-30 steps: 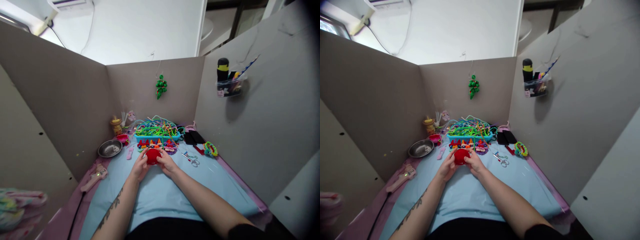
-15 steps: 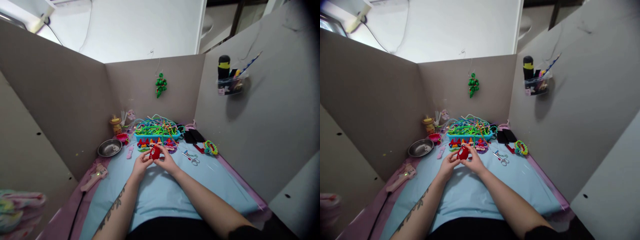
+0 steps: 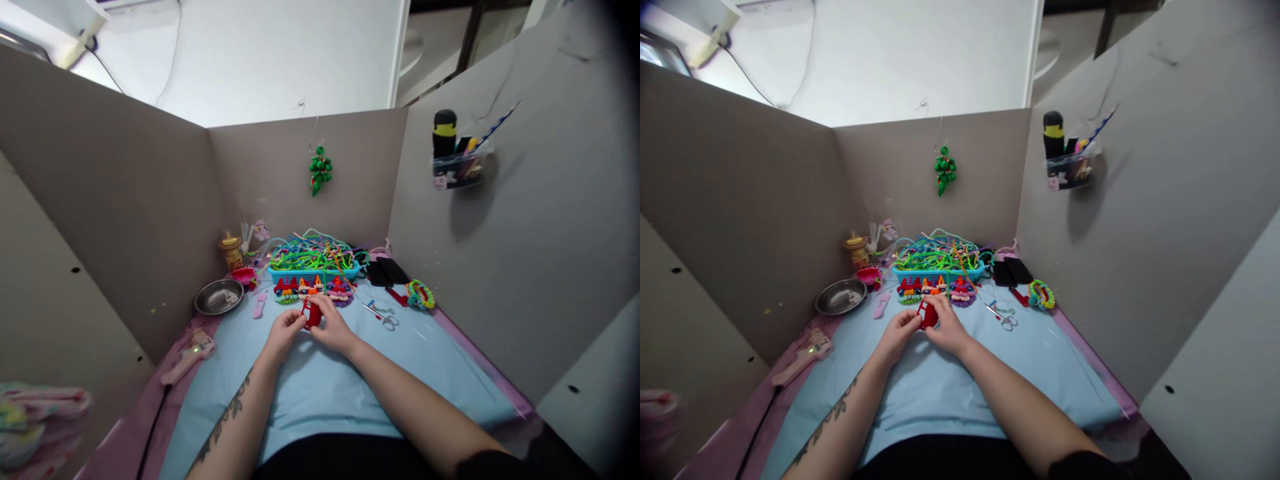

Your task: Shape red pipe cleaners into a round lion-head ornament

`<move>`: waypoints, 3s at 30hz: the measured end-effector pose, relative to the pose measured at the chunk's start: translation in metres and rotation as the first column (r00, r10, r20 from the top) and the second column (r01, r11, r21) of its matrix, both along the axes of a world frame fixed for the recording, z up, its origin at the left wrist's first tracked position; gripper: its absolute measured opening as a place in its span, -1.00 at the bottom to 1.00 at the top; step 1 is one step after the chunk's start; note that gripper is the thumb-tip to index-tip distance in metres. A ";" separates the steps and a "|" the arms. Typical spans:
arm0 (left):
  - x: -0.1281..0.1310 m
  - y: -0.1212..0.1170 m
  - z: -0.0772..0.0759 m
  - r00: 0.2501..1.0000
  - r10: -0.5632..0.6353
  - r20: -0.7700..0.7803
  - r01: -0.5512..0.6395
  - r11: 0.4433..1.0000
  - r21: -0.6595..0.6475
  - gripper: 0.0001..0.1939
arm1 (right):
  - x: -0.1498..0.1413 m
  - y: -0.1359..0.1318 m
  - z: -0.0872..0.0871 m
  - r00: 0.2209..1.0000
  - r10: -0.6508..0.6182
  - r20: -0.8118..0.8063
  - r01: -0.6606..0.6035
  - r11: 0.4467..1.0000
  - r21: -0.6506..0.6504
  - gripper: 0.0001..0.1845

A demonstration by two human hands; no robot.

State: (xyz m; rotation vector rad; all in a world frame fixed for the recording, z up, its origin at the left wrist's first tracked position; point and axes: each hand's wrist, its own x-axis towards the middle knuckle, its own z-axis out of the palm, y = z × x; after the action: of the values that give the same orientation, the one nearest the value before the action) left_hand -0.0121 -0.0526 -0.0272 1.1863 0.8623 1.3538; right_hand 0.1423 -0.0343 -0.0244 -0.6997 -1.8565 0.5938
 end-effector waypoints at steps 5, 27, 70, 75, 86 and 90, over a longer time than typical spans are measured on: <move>0.002 0.000 0.000 0.999 0.036 0.032 -0.035 0.999 -0.026 -0.77 | -0.001 0.002 -0.006 0.997 -0.048 0.052 0.048 0.999 0.018 -0.30; -0.004 0.005 -0.002 0.959 0.254 0.130 -0.248 0.967 -0.061 -0.42 | 0.008 0.022 -0.010 0.759 0.004 -0.651 -0.589 0.433 -0.683 -0.78; -0.001 0.002 -0.017 0.618 0.571 -0.541 -0.118 0.747 0.654 -0.19 | 0.004 0.017 -0.006 0.871 0.112 -0.479 -0.408 0.709 -0.575 -0.64; -0.005 0.007 -0.018 0.614 0.610 -0.501 -0.256 0.754 0.605 -0.18 | 0.004 0.021 -0.009 0.833 0.026 -0.553 -0.421 0.679 -0.601 -0.61; 0.004 -0.001 -0.012 0.863 0.373 -0.341 -0.235 0.894 0.382 -0.19 | 0.001 0.012 -0.006 0.942 0.113 -0.316 -0.282 0.776 -0.565 -0.73; 0.005 -0.002 -0.011 0.874 0.349 -0.339 -0.231 0.911 0.341 -0.17 | -0.001 0.012 -0.008 0.952 0.189 -0.242 -0.298 0.756 -0.582 -0.77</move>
State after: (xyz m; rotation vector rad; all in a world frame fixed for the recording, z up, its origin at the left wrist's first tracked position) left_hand -0.0074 -0.0547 -0.0379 1.6483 1.1981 1.5519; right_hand 0.1414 -0.0221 -0.0327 -0.7914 -1.5951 1.4340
